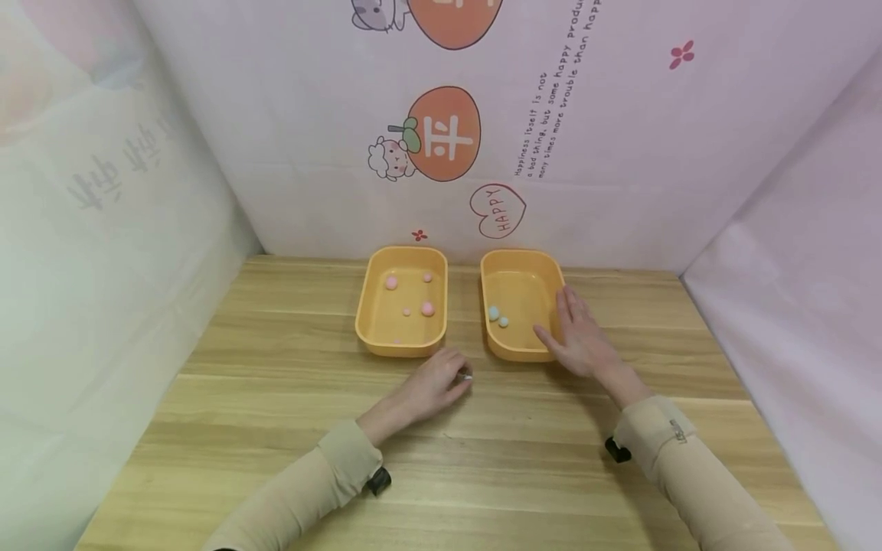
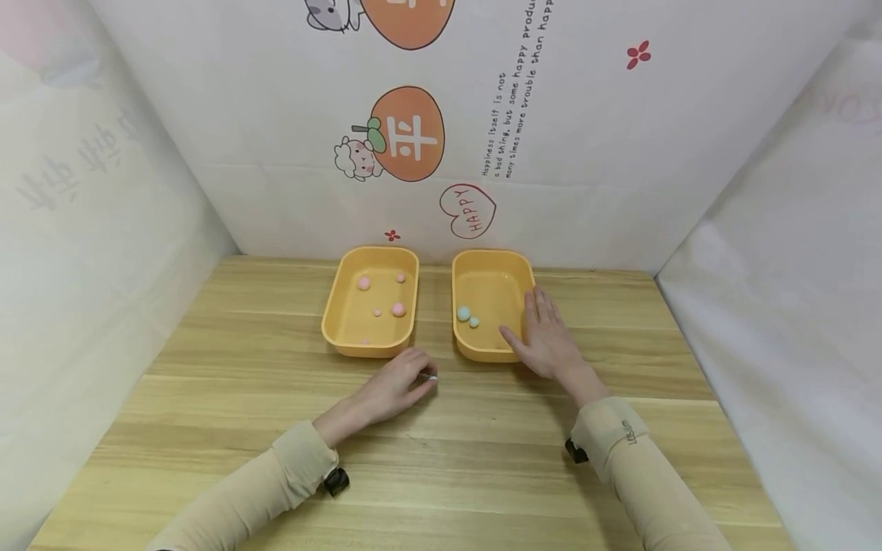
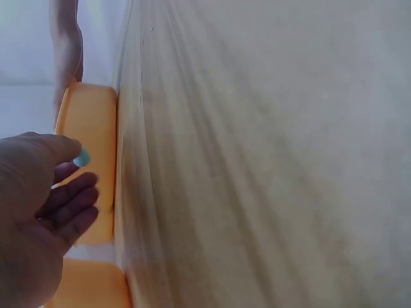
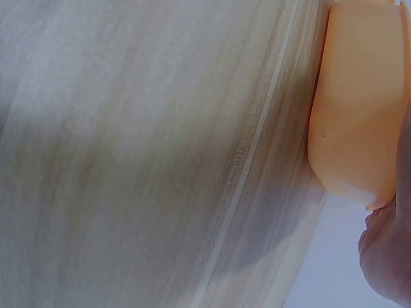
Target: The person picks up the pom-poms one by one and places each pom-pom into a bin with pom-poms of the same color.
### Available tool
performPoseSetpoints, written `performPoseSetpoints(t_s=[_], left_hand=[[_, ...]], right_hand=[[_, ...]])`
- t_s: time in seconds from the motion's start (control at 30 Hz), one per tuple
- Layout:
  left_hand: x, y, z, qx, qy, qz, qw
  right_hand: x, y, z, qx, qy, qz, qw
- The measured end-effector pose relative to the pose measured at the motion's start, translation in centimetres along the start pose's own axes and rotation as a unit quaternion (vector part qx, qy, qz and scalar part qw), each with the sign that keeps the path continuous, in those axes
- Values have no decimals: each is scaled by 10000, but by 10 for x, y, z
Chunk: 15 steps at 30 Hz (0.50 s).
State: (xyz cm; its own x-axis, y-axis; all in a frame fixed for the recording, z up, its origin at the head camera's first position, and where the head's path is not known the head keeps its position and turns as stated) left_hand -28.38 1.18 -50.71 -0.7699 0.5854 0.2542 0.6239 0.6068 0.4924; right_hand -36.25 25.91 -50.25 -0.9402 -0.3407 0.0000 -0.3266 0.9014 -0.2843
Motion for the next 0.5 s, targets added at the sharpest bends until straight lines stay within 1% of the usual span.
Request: performPoseSetpoints(t_s=[0.03,0.1,0.13,0.17,0.27,0.3,0.33,0.37,0.43,0.5], left_hand=[[0,1,0,-37,44,86,9999],[1,-5,6,-130,275,275,9992],[2,-5,8,-163,294,305,9990],[4,-10,12,-171,399,380,9983],[12,-22,24,-121,587,510,9969],[15,-21,23,-104,634,562,9963],[18,-15,17,-125,644,586,9961],[19,-11,11,-145,751,653,9949],[22,9,-10,-193,810,677,9942],[23,29,-32,-135,859,688,9938]], right_hand=[[0,0,0,4,3,-11,10000],[0,-1,0,11,9,-34,10000],[0,-1,1,13,12,-44,10000],[1,-2,1,13,13,-56,10000],[1,-2,0,25,31,-70,10000],[1,-2,0,22,33,-66,10000],[1,-1,0,19,44,-68,10000],[1,-1,0,5,50,-66,10000],[0,-1,-1,-3,43,-55,10000],[-1,-1,-1,-28,33,-49,10000]])
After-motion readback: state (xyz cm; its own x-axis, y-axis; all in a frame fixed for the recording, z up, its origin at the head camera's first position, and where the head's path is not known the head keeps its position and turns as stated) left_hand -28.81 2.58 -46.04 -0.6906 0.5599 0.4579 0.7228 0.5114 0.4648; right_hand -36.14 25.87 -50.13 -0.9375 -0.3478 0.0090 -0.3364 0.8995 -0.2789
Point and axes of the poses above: each hand's wrist, its own x-axis towards the middle knuckle, its own z-axis out of the palm, y = z × x, the point moved 9 cm from there along x, towards the middle knuckle, and after that the axes turned 3 degrees about -z, right-handed, at the moved point
